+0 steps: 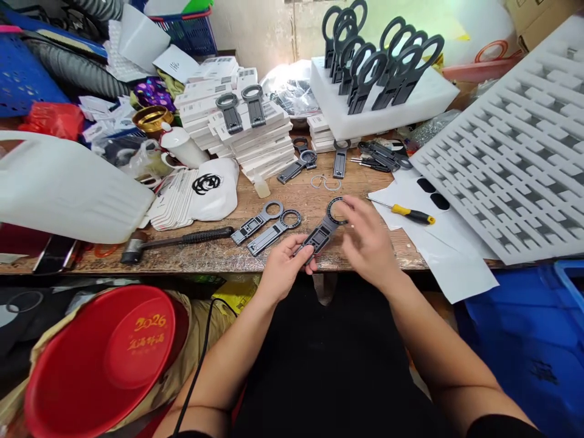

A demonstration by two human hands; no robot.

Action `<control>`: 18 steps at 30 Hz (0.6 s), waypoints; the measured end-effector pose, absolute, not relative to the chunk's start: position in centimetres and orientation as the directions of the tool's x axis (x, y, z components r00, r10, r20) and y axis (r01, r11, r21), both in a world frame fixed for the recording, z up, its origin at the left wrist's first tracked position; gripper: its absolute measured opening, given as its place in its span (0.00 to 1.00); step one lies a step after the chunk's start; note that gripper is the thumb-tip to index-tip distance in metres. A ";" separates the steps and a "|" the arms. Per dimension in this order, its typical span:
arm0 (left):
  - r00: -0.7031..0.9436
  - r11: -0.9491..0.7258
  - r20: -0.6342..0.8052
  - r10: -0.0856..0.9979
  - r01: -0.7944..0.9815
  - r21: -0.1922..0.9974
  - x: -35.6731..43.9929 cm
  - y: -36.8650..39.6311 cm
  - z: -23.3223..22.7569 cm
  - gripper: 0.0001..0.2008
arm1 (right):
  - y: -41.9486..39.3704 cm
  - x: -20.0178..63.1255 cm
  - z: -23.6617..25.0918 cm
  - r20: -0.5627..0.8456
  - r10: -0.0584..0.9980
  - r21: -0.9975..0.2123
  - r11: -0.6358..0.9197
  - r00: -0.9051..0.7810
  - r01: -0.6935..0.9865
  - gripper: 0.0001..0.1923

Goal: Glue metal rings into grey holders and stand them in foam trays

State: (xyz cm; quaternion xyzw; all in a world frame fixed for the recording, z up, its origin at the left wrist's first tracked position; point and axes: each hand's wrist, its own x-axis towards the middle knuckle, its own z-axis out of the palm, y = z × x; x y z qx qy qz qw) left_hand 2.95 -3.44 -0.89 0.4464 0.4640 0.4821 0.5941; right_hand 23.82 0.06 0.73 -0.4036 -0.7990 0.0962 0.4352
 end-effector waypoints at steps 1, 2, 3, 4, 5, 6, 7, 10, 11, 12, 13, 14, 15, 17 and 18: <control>0.046 0.074 -0.069 0.997 -0.099 0.992 3.0 -3.6 -0.9 0.21 | 0.0 24.2 0.6 0.568 0.810 -0.654 0.553 -0.146 0.516 0.31; 0.003 -0.008 0.008 1.000 -0.009 1.000 2.9 -3.7 -0.9 0.18 | 0.0 24.6 0.4 0.462 0.886 -0.796 0.436 -0.043 0.420 0.31; -0.015 -0.102 0.104 0.995 0.090 0.991 2.9 -3.9 -0.9 0.15 | 0.0 25.0 0.2 0.318 0.948 -0.905 0.305 -0.004 0.296 0.32; -0.003 -0.193 0.197 0.980 0.178 0.965 2.8 -4.1 -0.9 0.12 | 0.1 25.2 0.0 0.172 0.985 -0.970 0.173 -0.016 0.173 0.34; 0.032 -0.268 0.268 0.963 0.237 0.934 2.9 -4.2 -0.9 0.11 | 0.2 25.3 -0.1 0.058 0.997 -0.996 0.062 -0.049 0.068 0.35; 0.074 -0.316 0.307 0.949 0.260 0.913 2.9 -4.4 -0.8 0.11 | 0.2 25.3 -0.2 -0.013 0.997 -1.000 -0.014 -0.075 -0.009 0.34; 0.116 -0.330 0.311 0.943 0.252 0.909 3.0 -4.6 -0.8 0.12 | 0.2 25.3 -0.2 -0.039 0.997 -0.997 -0.044 -0.073 -0.062 0.31; 0.133 -0.154 0.144 0.981 0.061 0.986 3.4 -4.9 -1.0 0.21 | -0.2 25.0 -0.2 0.060 0.998 -0.993 0.061 0.017 -0.099 0.21; 0.128 -0.042 0.046 0.991 -0.039 0.998 3.4 -4.9 -1.1 0.24 | -0.4 24.9 -0.1 0.116 0.993 -0.990 0.119 0.037 -0.076 0.19; 0.134 0.070 -0.053 0.990 -0.129 0.989 3.4 -4.9 -1.2 0.27 | -0.6 24.9 0.0 0.173 0.984 -0.983 0.176 0.049 -0.045 0.19; 0.144 0.164 -0.138 0.980 -0.195 0.967 3.3 -4.8 -1.3 0.28 | -0.8 24.9 0.1 0.222 0.974 -0.975 0.223 0.049 -0.015 0.21; 0.155 0.229 -0.197 0.968 -0.230 0.946 3.2 -4.7 -1.5 0.29 | -0.9 24.9 0.1 0.248 0.968 -0.969 0.248 0.033 0.007 0.24; 0.165 0.263 -0.228 0.959 -0.236 0.935 3.0 -4.6 -1.6 0.28 | -0.9 25.0 0.2 0.242 0.970 -0.970 0.242 0.002 0.015 0.26; 0.169 0.272 -0.241 0.956 -0.196 0.942 2.7 -4.5 -1.8 0.27 | -0.8 25.2 0.3 0.137 0.986 -0.990 0.138 -0.091 0.010 0.27; 0.159 0.262 -0.237 0.958 -0.160 0.952 2.6 -4.4 -1.8 0.26 | -0.7 25.2 0.3 0.068 0.989 -0.997 0.071 -0.135 0.014 0.26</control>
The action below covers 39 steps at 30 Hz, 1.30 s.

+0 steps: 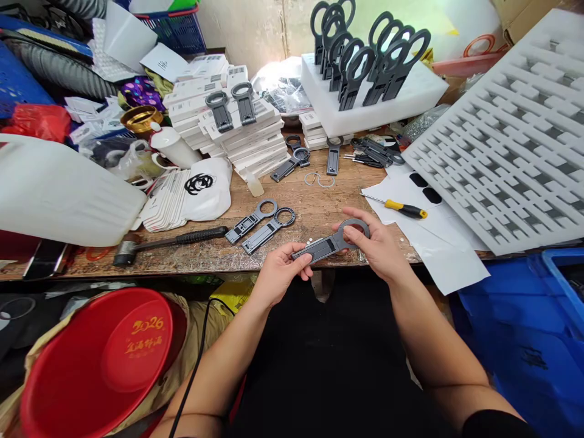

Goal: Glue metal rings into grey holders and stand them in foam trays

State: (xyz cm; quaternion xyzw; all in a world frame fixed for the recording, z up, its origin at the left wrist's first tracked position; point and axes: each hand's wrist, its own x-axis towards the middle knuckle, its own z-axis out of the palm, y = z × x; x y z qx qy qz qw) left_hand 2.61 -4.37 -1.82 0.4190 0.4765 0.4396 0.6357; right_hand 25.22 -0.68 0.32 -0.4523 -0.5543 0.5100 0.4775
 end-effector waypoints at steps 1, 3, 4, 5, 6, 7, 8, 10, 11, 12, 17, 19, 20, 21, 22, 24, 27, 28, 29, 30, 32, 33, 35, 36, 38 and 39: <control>0.140 0.249 -0.233 0.962 -0.118 0.961 2.5 -4.3 -1.8 0.26 | -0.6 25.3 0.4 0.016 0.987 -0.999 0.021 -0.160 0.031 0.23; 0.088 0.222 -0.217 0.972 -0.044 0.974 2.5 -4.2 -1.7 0.25 | -0.6 25.2 0.8 0.007 0.989 -0.996 0.021 -0.145 0.090 0.18; 0.061 0.207 -0.205 0.977 -0.023 0.978 2.5 -4.1 -1.5 0.24 | -0.8 25.2 1.1 0.048 0.992 -0.989 0.063 -0.116 0.130 0.17; 0.039 0.190 -0.190 0.981 -0.012 0.982 2.5 -4.0 -1.4 0.24 | -1.1 25.1 1.5 0.105 0.991 -0.978 0.118 -0.082 0.174 0.15; 0.029 0.172 -0.172 0.985 -0.006 0.985 2.6 -3.9 -1.2 0.22 | -1.6 24.9 1.9 0.172 0.984 -0.958 0.179 -0.051 0.225 0.14; 0.019 0.150 -0.150 0.989 0.003 0.989 2.7 -3.7 -1.1 0.21 | -2.2 24.5 2.4 0.249 0.968 -0.925 0.247 -0.031 0.290 0.12; -0.003 0.123 -0.123 0.992 0.021 0.992 2.8 -3.4 -1.1 0.19 | -3.0 24.1 2.8 0.341 0.939 -0.869 0.329 -0.034 0.370 0.10; -0.073 0.067 -0.061 0.995 0.083 0.994 3.1 -2.8 -1.2 0.16 | -4.8 22.7 3.4 0.565 0.811 -0.643 0.546 -0.149 0.537 0.08; -0.110 0.045 -0.032 0.993 0.114 0.993 3.4 -2.4 -1.4 0.15 | -5.7 21.9 3.6 0.657 0.709 -0.473 0.652 -0.256 0.592 0.08; -0.142 0.029 -0.009 0.990 0.134 0.991 3.6 -2.1 -1.6 0.15 | -6.5 21.0 3.7 0.715 0.592 -0.295 0.738 -0.372 0.607 0.10; -0.065 0.044 -0.043 0.997 0.004 0.999 3.8 -1.0 -2.0 0.19 | -8.1 19.4 4.2 0.766 0.457 -0.145 0.808 -0.452 0.571 0.11; 0.046 0.054 -0.050 0.998 -0.072 0.996 3.4 -1.1 -1.6 0.22 | -7.5 20.6 4.9 0.756 0.542 -0.294 0.781 -0.366 0.550 0.09; 0.077 0.048 -0.041 0.996 -0.095 0.994 3.1 -1.3 -1.4 0.22 | -7.1 21.3 5.2 0.736 0.597 -0.381 0.756 -0.320 0.533 0.09; 0.087 0.037 -0.027 0.996 -0.111 0.993 2.8 -1.6 -1.2 0.21 | -6.5 22.1 5.3 0.702 0.659 -0.476 0.716 -0.269 0.512 0.08; 0.088 0.021 -0.009 0.996 -0.129 0.991 2.6 -1.9 -1.1 0.20 | -5.8 22.9 5.4 0.659 0.724 -0.575 0.659 -0.202 0.486 0.08; 0.119 0.009 0.012 0.993 -0.181 0.983 2.2 -2.6 -0.9 0.19 | -4.1 24.2 4.9 0.534 0.845 -0.768 0.503 -0.038 0.396 0.08; 0.293 0.067 0.005 0.956 -0.236 0.970 1.9 -3.6 -0.8 0.20 | -1.4 25.5 3.3 0.228 0.970 -0.970 0.219 0.084 0.101 0.20; 0.341 0.088 -0.002 0.940 -0.238 0.967 1.9 -3.8 -0.7 0.20 | -0.8 25.7 2.8 0.131 0.989 -0.991 0.131 0.063 0.008 0.23; 0.372 0.099 -0.005 0.928 -0.233 0.967 1.9 -4.0 -0.6 0.21 | -0.3 25.8 2.5 0.056 0.998 -0.997 0.058 0.035 -0.056 0.25; 0.379 0.085 0.002 0.925 -0.214 0.973 2.0 -4.1 -0.5 0.22 | 0.1 25.8 2.3 0.004 1.000 -0.996 0.006 0.023 -0.094 0.27; 0.324 -0.023 0.053 0.945 -0.098 0.995 2.3 -4.1 -0.2 0.23 | 0.3 25.6 2.3 -0.053 0.998 -0.993 -0.048 0.046 -0.111 0.29; 0.286 -0.110 0.103 0.953 0.008 0.994 2.6 -4.1 0.0 0.24 | 0.4 25.4 2.5 -0.066 0.996 -0.992 -0.059 0.063 -0.109 0.30; 0.248 -0.274 0.215 0.945 0.238 0.932 3.3 -4.1 0.3 0.28 | 0.3 24.8 2.9 -0.081 0.994 -0.992 -0.072 0.078 -0.108 0.31; 0.241 -0.325 0.255 0.936 0.318 0.891 3.7 -4.0 0.3 0.29 | 0.1 24.4 3.1 -0.079 0.994 -0.991 -0.070 0.075 -0.111 0.31; 0.212 -0.337 0.276 0.937 0.349 0.875 4.4 -3.9 0.3 0.27 | -0.4 23.6 3.1 -0.020 0.997 -0.992 -0.012 0.069 -0.125 0.29; 0.183 -0.293 0.248 0.951 0.288 0.912 4.7 -3.8 0.2 0.25 | -0.8 23.2 3.0 0.048 0.996 -0.990 0.057 0.077 -0.126 0.26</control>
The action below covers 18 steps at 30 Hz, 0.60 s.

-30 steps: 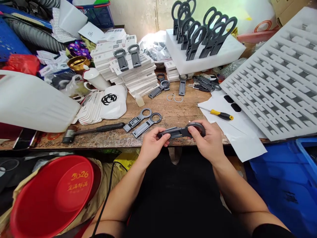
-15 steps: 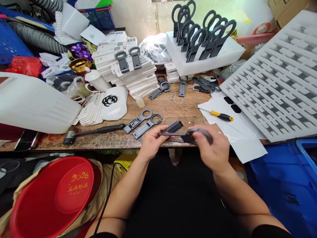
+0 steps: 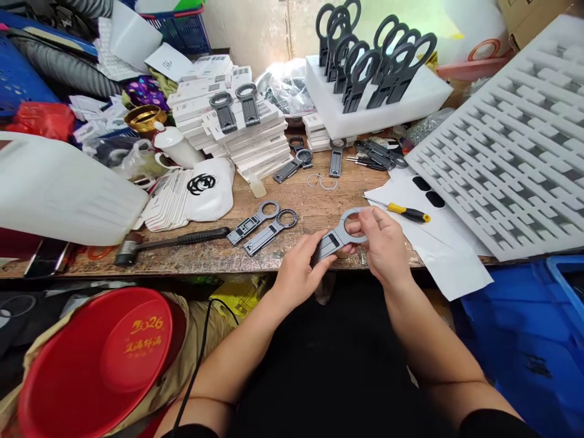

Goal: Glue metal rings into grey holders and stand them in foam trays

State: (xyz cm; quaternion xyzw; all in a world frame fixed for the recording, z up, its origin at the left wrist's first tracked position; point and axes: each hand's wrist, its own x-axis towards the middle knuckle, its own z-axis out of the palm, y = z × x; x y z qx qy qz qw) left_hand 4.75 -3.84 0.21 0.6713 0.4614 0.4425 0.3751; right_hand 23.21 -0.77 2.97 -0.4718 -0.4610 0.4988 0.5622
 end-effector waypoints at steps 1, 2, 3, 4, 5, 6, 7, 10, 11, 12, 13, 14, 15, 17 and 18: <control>0.160 -0.212 0.185 0.970 0.176 0.961 5.0 -3.8 0.2 0.23 | -1.3 22.8 2.8 0.143 0.986 -0.983 0.152 0.090 -0.104 0.23; 0.161 -0.099 0.093 0.983 0.028 0.995 5.2 -3.8 0.2 0.23 | -1.8 22.4 2.6 0.261 0.961 -0.963 0.266 0.092 -0.047 0.19; 0.189 0.032 -0.007 0.982 -0.132 0.991 5.4 -3.8 0.2 0.24 | -2.4 22.0 2.3 0.394 0.916 -0.919 0.391 0.074 0.047 0.15; 0.235 0.159 -0.094 0.967 -0.274 0.949 5.5 -3.8 0.3 0.25 | -2.9 21.6 2.1 0.524 0.851 -0.842 0.514 0.027 0.162 0.16; 0.276 0.259 -0.158 0.948 -0.383 0.887 5.6 -3.8 0.4 0.27 | -3.4 21.3 1.9 0.631 0.774 -0.737 0.617 -0.046 0.276 0.19; 0.300 0.321 -0.196 0.934 -0.460 0.828 5.7 -3.7 0.6 0.27 | -3.8 21.0 1.9 0.703 0.700 -0.622 0.692 -0.126 0.366 0.24; 0.299 0.347 -0.216 0.929 -0.513 0.785 5.7 -3.7 0.7 0.28 | -4.1 20.8 1.9 0.745 0.639 -0.523 0.738 -0.192 0.427 0.27; 0.239 0.344 -0.249 0.939 -0.590 0.731 5.9 -3.6 1.0 0.27 | -4.2 20.4 2.6 0.750 0.609 -0.435 0.747 -0.257 0.502 0.27; 0.216 0.337 -0.258 0.942 -0.597 0.728 6.0 -3.7 1.0 0.27 | -4.1 20.4 3.0 0.726 0.636 -0.456 0.729 -0.259 0.511 0.24; 0.198 0.331 -0.265 0.944 -0.595 0.732 6.1 -3.8 1.0 0.27 | -3.9 20.5 3.4 0.697 0.666 -0.484 0.710 -0.265 0.512 0.21; 0.188 0.329 -0.271 0.944 -0.587 0.740 6.2 -3.9 0.9 0.27 | -3.7 20.6 3.7 0.664 0.695 -0.514 0.693 -0.278 0.505 0.18; 0.190 0.332 -0.272 0.943 -0.574 0.749 6.3 -4.0 0.8 0.27 | -3.5 20.7 4.1 0.630 0.718 -0.543 0.679 -0.296 0.494 0.15; 0.201 0.337 -0.270 0.942 -0.559 0.758 6.4 -4.2 0.7 0.27 | -3.4 20.9 4.3 0.597 0.736 -0.568 0.669 -0.318 0.480 0.14; 0.232 0.346 -0.260 0.937 -0.539 0.768 6.6 -4.4 0.4 0.27 | -3.4 21.2 4.6 0.551 0.754 -0.599 0.656 -0.358 0.459 0.13; 0.244 0.348 -0.253 0.936 -0.537 0.769 6.7 -4.5 0.4 0.26 | -3.5 21.4 4.7 0.543 0.755 -0.602 0.655 -0.368 0.457 0.13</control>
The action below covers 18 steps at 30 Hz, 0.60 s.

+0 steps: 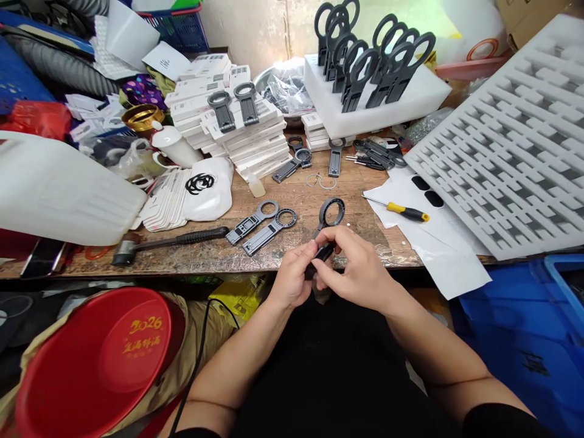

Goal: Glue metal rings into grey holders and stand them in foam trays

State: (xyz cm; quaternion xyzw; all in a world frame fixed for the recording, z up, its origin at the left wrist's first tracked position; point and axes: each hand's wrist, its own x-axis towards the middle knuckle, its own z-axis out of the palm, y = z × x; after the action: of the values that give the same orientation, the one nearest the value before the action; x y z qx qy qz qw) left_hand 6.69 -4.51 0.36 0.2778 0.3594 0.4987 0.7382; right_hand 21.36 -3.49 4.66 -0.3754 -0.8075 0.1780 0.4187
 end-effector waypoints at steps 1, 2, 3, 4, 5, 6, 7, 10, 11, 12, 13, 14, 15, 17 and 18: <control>0.251 0.347 -0.247 0.936 -0.538 0.768 6.8 -4.6 0.3 0.26 | -3.6 21.4 4.6 0.545 0.752 -0.596 0.659 -0.371 0.459 0.12; 0.249 0.342 -0.242 0.938 -0.541 0.768 6.9 -4.6 0.3 0.25 | -3.8 21.5 4.5 0.556 0.745 -0.586 0.666 -0.369 0.461 0.11; 0.239 0.336 -0.242 0.941 -0.545 0.768 7.0 -4.7 0.4 0.25 | -4.1 21.6 4.4 0.569 0.737 -0.576 0.674 -0.364 0.463 0.09; 0.227 0.332 -0.246 0.942 -0.549 0.767 7.1 -4.7 0.5 0.24 | -4.3 21.6 4.3 0.580 0.731 -0.567 0.679 -0.359 0.466 0.08; 0.215 0.332 -0.254 0.943 -0.551 0.766 7.2 -4.8 0.6 0.24 | -4.5 21.7 4.2 0.586 0.729 -0.562 0.680 -0.354 0.470 0.07; 0.208 0.336 -0.265 0.942 -0.550 0.764 7.4 -4.8 0.7 0.25 | -4.7 21.7 4.2 0.584 0.733 -0.563 0.676 -0.350 0.476 0.06; 0.205 0.343 -0.275 0.939 -0.549 0.762 7.5 -4.9 0.8 0.25 | -4.8 21.8 4.2 0.576 0.740 -0.567 0.668 -0.348 0.483 0.06; 0.230 0.366 -0.286 0.930 -0.540 0.758 7.9 -5.0 1.1 0.28 | -5.0 22.2 4.4 0.551 0.757 -0.572 0.649 -0.351 0.501 0.04; 0.240 0.368 -0.281 0.929 -0.534 0.761 7.9 -5.0 1.1 0.28 | -5.1 22.3 4.4 0.547 0.758 -0.572 0.648 -0.354 0.503 0.04; 0.248 0.365 -0.273 0.930 -0.527 0.768 7.9 -4.9 1.2 0.28 | -5.1 22.4 4.5 0.549 0.757 -0.572 0.649 -0.354 0.501 0.03; 0.252 0.354 -0.257 0.933 -0.517 0.779 7.7 -4.8 1.3 0.27 | -5.1 22.5 4.5 0.553 0.756 -0.578 0.651 -0.350 0.493 0.03; 0.254 0.336 -0.236 0.938 -0.505 0.795 7.5 -4.6 1.4 0.26 | -5.1 22.5 4.4 0.557 0.760 -0.593 0.646 -0.335 0.480 0.03; 0.258 0.309 -0.203 0.945 -0.487 0.817 7.2 -4.4 1.5 0.25 | -5.1 22.6 4.3 0.558 0.771 -0.619 0.632 -0.305 0.467 0.04; 0.281 0.236 -0.124 0.952 -0.414 0.879 6.3 -4.0 1.6 0.24 | -5.1 22.7 3.9 0.543 0.814 -0.689 0.572 -0.206 0.445 0.03; 0.299 0.200 -0.091 0.950 -0.356 0.913 5.8 -3.8 1.5 0.25 | -5.0 22.9 3.6 0.524 0.838 -0.724 0.532 -0.153 0.439 0.03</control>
State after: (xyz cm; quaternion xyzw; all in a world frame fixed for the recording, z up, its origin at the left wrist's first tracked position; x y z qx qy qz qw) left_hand 5.82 -3.84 1.54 0.4189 0.3545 0.4741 0.6885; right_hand 22.87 -4.96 3.58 -0.4371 -0.7306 0.2068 0.4821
